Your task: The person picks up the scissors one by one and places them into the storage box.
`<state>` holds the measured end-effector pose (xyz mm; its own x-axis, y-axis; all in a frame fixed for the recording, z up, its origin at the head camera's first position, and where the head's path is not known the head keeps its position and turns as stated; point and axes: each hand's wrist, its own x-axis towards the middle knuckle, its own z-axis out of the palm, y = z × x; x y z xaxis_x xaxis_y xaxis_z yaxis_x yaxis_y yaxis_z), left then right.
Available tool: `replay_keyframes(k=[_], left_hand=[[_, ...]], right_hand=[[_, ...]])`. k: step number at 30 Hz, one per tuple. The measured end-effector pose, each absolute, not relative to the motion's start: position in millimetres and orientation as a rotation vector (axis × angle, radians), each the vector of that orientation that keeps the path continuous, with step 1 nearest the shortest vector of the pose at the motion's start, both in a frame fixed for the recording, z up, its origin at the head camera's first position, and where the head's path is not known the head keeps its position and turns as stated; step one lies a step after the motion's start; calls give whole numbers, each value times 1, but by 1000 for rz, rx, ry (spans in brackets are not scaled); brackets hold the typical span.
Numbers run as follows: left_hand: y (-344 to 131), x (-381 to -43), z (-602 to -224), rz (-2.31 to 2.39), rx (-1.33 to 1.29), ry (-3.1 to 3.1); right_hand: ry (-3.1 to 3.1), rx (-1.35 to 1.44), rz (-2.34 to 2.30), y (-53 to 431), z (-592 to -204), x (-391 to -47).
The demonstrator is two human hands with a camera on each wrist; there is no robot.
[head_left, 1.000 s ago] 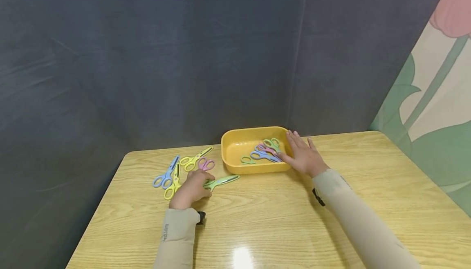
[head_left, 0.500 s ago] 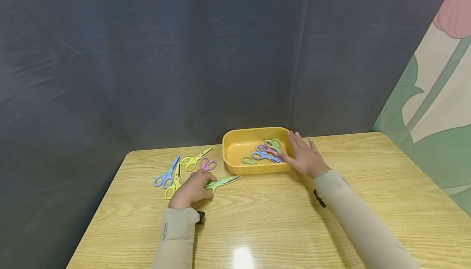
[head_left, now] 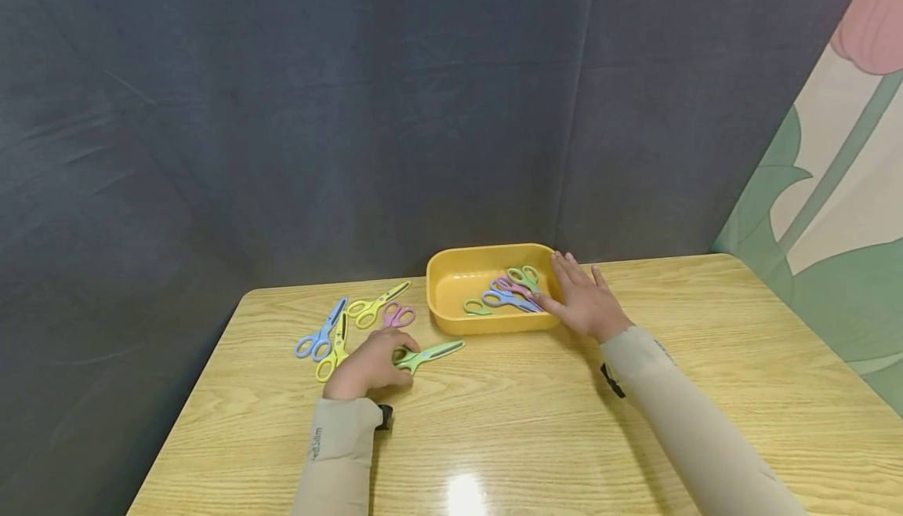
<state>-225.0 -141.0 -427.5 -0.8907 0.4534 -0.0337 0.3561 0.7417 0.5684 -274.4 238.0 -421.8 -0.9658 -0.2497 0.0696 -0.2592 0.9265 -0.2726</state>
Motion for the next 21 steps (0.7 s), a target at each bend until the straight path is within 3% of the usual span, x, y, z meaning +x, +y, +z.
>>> replay_keyframes(k=[21], left_hand=[[-135,-228,-424,806,719,2794]], right_hand=[[-3055,406,444,238,-421,-274]])
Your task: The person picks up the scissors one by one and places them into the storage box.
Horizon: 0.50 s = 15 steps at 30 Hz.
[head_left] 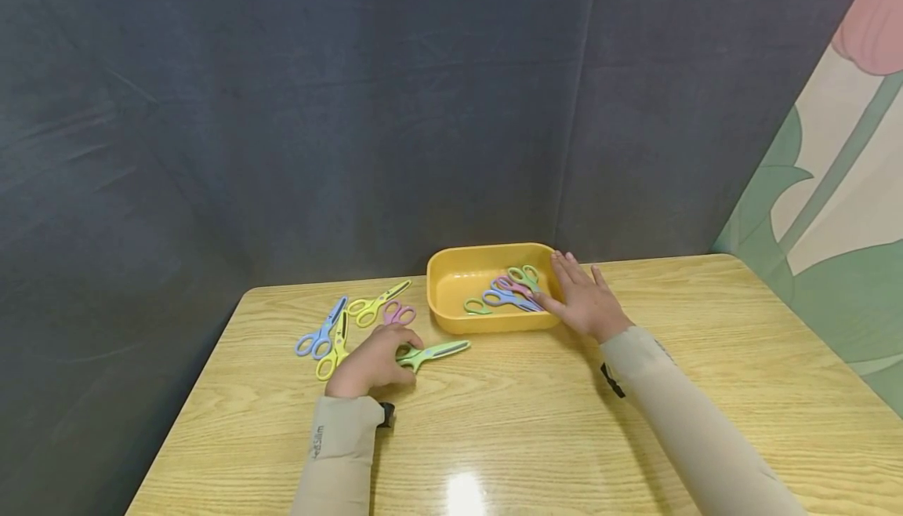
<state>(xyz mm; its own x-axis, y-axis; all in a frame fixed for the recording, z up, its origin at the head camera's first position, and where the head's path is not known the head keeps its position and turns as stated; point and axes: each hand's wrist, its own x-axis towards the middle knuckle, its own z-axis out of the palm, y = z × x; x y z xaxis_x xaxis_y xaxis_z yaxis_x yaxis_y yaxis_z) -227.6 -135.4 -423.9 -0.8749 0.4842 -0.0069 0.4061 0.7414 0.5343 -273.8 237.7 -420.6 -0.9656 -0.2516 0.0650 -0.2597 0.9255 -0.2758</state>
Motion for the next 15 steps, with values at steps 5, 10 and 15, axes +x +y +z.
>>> replay_keyframes(k=[5,10,15], left_hand=[[-136,-225,-419,841,748,2769],[-135,-223,-413,867,779,2749],[-134,-224,-409,884,830,2744]], right_hand=[[-3054,411,441,237,-421,-274],[-3046,413,448,238,-422,-274],[-3042,413,456,239,-424,-275]])
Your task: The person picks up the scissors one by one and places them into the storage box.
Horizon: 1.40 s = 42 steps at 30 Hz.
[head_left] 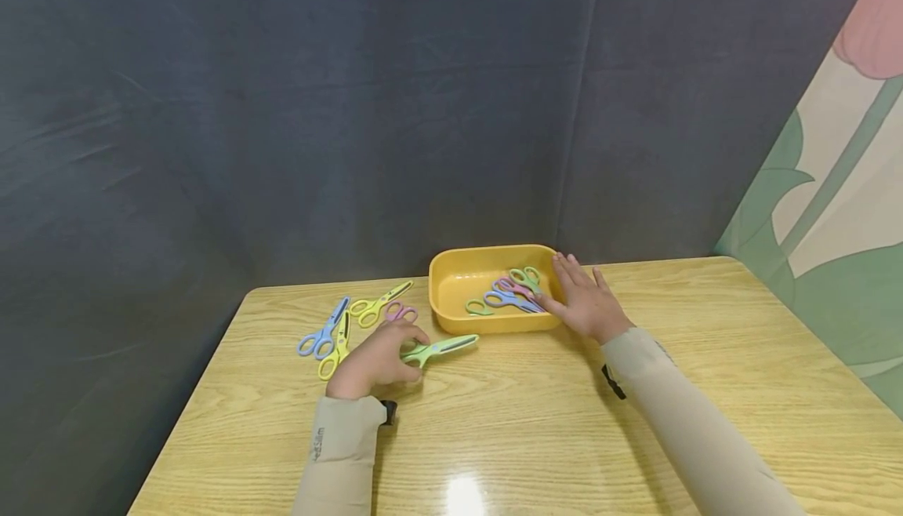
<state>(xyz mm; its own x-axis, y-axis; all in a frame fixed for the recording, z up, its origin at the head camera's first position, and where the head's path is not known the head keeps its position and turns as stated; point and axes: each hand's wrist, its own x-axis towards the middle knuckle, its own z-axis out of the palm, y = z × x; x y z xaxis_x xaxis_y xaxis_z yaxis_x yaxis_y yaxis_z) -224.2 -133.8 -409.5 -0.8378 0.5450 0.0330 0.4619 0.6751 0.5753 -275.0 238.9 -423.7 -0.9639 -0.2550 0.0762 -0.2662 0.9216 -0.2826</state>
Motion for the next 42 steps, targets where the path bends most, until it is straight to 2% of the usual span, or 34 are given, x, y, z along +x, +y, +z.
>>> replay_keyframes(k=[22,42], left_hand=[[-128,-222,-398,911,1133,2899],[-110,-225,-406,1006,1096,3099]], right_hand=[[-3033,417,478,239,-425,-276],[-3011,419,480,240,-426,-274]])
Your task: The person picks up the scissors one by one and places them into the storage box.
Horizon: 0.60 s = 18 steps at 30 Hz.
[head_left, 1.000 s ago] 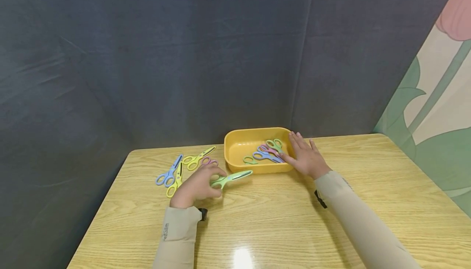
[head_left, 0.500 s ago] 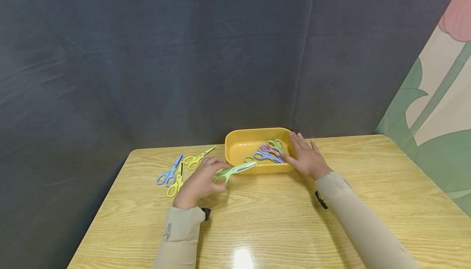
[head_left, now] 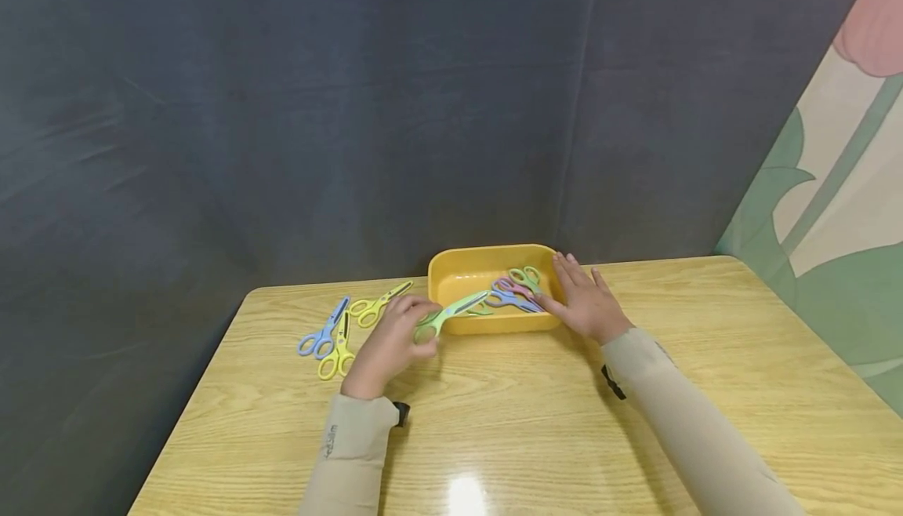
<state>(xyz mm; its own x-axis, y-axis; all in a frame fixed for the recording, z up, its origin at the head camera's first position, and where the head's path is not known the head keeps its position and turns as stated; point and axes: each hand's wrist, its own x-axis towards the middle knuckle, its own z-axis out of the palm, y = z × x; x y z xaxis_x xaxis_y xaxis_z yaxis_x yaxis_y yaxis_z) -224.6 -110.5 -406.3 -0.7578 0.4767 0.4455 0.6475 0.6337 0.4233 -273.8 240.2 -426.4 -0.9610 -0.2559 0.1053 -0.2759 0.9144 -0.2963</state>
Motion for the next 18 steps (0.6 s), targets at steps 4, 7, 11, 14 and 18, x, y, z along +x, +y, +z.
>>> replay_keyframes(k=[4,7,11,14,18], left_hand=[[-108,-228,-408,-801,-893,-2522],[-105,-231,-408,-784,-871,-2514],[-99,-235,-404,-789,-850,-2528],[-93,-239,-400,-806,-844,-2555],[-87,-244,-393,-808,-823,-2599]], right_hand=[[-3016,422,472,239,-427,-276],[-3023,423,479,237,-428,-276],[-3033,420,475,236,-428,-276],[-3034,410,476,237,-426,-275],[-3038,408,474,237,-422,-273]])
